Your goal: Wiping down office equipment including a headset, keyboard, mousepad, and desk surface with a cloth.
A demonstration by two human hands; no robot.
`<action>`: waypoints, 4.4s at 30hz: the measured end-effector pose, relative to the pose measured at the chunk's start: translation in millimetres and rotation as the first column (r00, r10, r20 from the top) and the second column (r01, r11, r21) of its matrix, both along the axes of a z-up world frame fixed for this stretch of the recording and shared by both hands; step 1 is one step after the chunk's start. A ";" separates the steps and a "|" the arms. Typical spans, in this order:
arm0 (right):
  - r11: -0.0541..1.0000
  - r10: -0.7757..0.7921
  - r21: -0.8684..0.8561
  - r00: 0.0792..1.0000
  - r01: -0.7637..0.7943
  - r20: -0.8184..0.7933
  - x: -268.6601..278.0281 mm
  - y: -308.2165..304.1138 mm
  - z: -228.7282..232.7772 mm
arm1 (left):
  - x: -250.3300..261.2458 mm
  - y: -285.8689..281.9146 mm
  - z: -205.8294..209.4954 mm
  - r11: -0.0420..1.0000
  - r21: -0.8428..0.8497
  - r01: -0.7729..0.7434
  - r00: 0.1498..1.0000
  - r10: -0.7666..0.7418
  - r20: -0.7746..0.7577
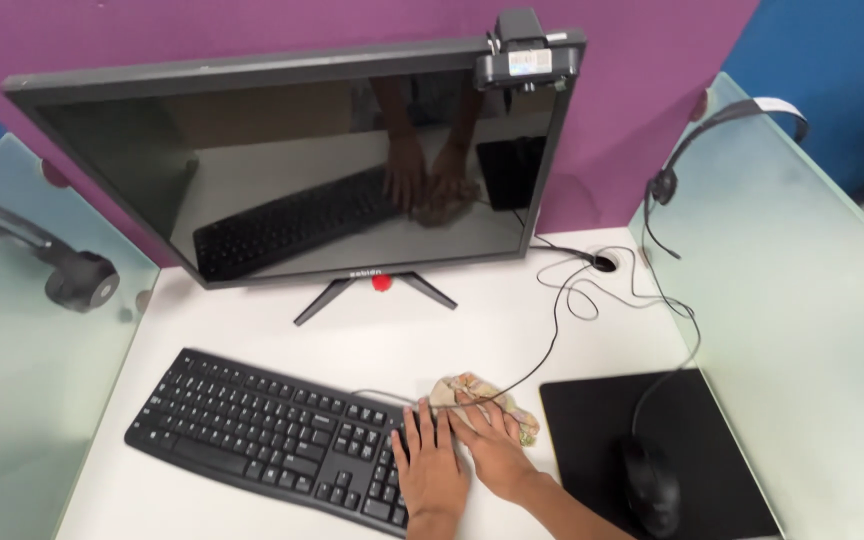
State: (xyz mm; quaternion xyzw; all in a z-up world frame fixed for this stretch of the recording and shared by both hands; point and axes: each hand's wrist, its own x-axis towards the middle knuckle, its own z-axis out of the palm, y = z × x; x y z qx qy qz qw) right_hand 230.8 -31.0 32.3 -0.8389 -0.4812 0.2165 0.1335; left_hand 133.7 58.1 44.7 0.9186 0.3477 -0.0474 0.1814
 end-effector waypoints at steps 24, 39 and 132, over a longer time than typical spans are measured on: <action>0.952 -0.275 -0.097 0.951 0.290 0.142 -129.0 -49.7 15.1 | -145.8 -13.3 -49.6 0.987 0.150 -0.056 0.983 0.028 0.184; 0.810 -0.453 0.408 0.891 0.421 -0.020 -195.4 -78.5 -49.0 | -192.0 30.2 -40.3 0.905 -0.083 0.418 0.857 -0.361 0.368; 0.979 -0.077 0.204 0.951 0.015 0.299 -91.5 107.3 -50.4 | -180.3 265.9 -91.5 0.875 0.484 0.021 0.891 -0.236 0.388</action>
